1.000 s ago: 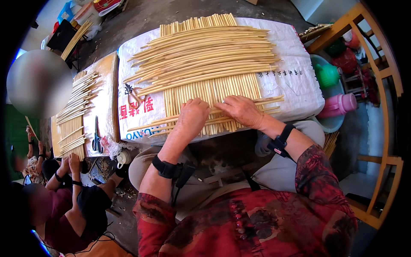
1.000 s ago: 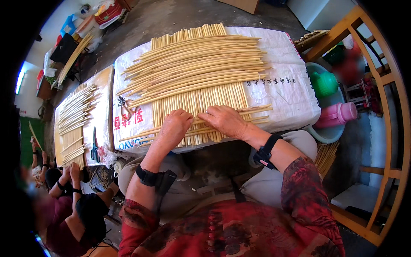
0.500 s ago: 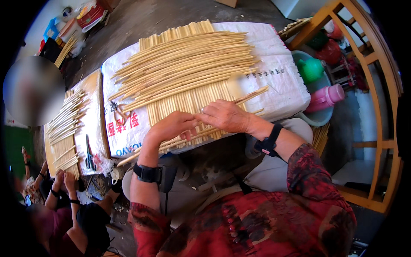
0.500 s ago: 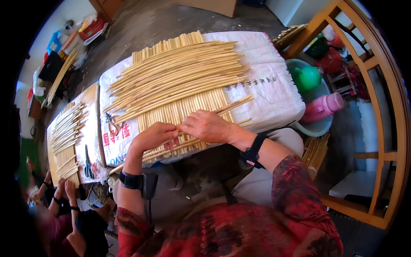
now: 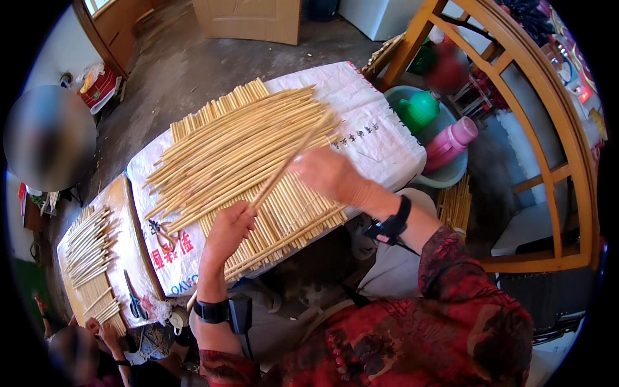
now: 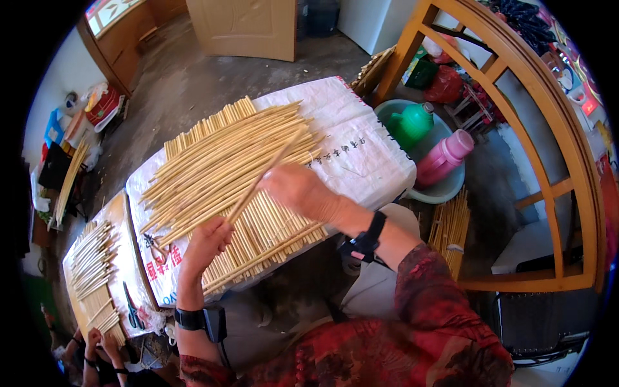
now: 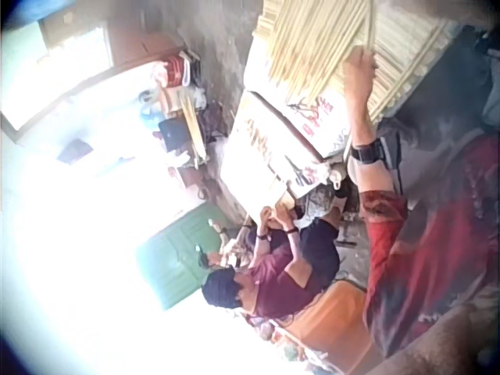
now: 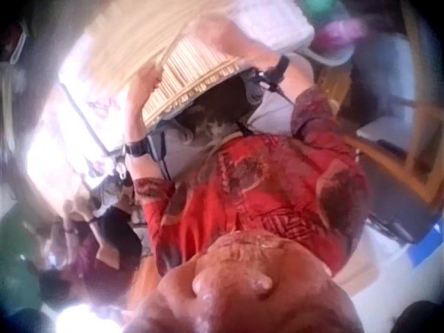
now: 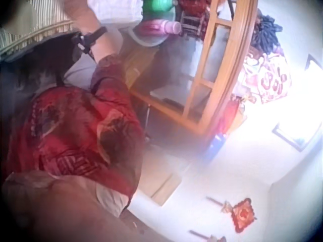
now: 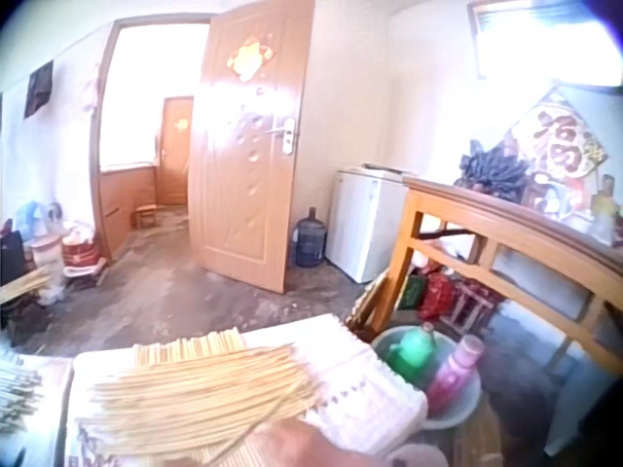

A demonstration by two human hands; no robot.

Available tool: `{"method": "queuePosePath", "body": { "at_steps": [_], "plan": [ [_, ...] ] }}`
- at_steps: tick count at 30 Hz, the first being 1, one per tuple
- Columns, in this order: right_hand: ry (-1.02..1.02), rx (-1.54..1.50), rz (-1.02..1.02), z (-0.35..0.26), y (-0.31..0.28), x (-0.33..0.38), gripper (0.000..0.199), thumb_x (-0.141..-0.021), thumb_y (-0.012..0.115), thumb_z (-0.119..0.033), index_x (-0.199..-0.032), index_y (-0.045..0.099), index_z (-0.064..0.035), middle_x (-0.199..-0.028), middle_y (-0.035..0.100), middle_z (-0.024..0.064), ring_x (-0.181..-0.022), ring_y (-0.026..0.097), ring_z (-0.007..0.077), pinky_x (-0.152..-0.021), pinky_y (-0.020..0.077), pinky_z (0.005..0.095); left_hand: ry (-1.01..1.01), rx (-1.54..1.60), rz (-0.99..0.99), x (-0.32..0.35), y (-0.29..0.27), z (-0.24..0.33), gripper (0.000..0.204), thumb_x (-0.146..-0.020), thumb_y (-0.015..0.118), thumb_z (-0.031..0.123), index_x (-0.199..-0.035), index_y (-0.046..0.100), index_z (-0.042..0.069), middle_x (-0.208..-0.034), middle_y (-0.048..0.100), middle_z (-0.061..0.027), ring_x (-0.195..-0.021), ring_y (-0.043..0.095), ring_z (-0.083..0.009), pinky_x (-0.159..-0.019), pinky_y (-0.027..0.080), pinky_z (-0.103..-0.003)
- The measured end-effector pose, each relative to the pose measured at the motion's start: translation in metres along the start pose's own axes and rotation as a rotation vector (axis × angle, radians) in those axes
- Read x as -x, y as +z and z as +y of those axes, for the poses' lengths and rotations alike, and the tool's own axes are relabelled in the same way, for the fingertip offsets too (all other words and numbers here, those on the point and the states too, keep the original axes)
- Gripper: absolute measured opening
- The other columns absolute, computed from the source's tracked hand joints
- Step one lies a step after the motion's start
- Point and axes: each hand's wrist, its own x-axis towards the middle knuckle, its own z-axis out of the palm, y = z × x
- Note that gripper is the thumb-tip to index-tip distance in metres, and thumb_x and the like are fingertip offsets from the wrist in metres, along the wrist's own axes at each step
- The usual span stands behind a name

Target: The person assembles long bamboo sticks by tying them together with white string, aligning them into a flat mat-like structure on a table.

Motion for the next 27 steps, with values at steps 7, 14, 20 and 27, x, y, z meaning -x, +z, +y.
{"method": "queuePosePath", "body": {
  "at_steps": [7, 14, 20, 27],
  "plan": [
    [0.747, 0.178, -0.494, 0.106, -0.049, 0.063, 0.014, -0.08, 0.06, -0.015, -0.09, 0.062, -0.005, -0.086, 0.063, 0.014, -0.081, 0.062, 0.0313, -0.07, 0.0488, 0.0397, -0.005, 0.015, 0.042, -0.006, -0.002, 0.003, 0.019, -0.092, 0.051, 0.017, -0.084, 0.059, 0.002, -0.063, 0.053, 0.0006, -0.054, 0.046, -0.0056, -0.05, 0.038, -0.02],
    [0.783, 0.366, -0.799, 0.12, -0.014, 0.126, 0.014, -0.078, 0.057, -0.017, -0.082, 0.062, -0.005, -0.084, 0.064, 0.0165, -0.084, 0.062, 0.0333, -0.073, 0.0485, 0.0446, 0.026, 0.055, -0.016, -0.012, 0.006, 0.006, 0.022, -0.09, 0.049, 0.019, -0.076, 0.059, 0.005, -0.063, 0.054, 0.0021, -0.052, 0.047, -0.0038, -0.046, 0.036, -0.019],
    [0.838, 0.355, -0.823, 0.129, -0.01, 0.131, 0.015, -0.075, 0.055, -0.013, -0.083, 0.062, -0.0029, -0.086, 0.064, 0.0187, -0.083, 0.061, 0.0369, -0.073, 0.0476, 0.0469, 0.006, 0.078, -0.04, -0.012, 0.008, 0.01, 0.024, -0.09, 0.051, 0.021, -0.072, 0.057, 0.006, -0.061, 0.053, 0.002, -0.053, 0.047, -0.004, -0.046, 0.036, -0.02],
    [1.103, -0.307, -0.128, 0.088, -0.05, 0.068, 0.007, -0.079, 0.055, -0.005, -0.083, 0.059, -0.001, -0.076, 0.061, 0.0084, -0.068, 0.059, 0.0132, -0.06, 0.0469, 0.0278, 0.029, 0.116, 0.027, -0.012, -0.009, 0.013, 0.023, -0.092, 0.05, 0.02, -0.078, 0.059, 0.004, -0.063, 0.054, 0.0012, -0.052, 0.046, -0.0051, -0.046, 0.036, -0.02]
  ]
}}
